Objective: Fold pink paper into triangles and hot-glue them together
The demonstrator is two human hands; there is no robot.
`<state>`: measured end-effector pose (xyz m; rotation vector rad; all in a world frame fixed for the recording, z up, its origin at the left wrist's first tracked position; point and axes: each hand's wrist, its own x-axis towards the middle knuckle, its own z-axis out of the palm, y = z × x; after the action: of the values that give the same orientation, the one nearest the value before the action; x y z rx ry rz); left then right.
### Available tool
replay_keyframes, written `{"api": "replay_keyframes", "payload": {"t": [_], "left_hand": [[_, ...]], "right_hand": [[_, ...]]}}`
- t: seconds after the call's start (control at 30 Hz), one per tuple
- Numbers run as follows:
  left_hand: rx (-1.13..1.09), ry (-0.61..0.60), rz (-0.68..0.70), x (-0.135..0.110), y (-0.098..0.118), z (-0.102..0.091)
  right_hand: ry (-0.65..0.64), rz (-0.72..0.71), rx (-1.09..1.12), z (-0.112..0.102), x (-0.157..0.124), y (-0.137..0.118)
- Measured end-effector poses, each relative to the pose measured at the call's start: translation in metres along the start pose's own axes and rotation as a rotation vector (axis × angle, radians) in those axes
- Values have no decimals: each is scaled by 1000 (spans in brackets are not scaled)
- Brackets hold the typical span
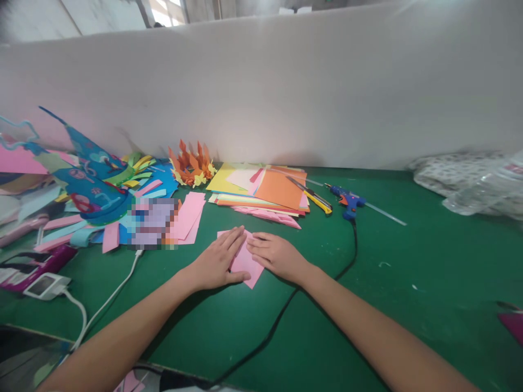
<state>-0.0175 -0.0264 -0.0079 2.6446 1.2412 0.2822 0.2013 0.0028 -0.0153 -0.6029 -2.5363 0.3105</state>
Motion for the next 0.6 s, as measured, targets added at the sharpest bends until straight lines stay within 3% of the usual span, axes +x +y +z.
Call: {"api": "replay_keyframes", "payload": {"t": [0.6], "left_hand": [[-4, -18, -16, 0, 1, -2]], "right_hand": [[-30, -11, -61, -1, 2, -2]]}}
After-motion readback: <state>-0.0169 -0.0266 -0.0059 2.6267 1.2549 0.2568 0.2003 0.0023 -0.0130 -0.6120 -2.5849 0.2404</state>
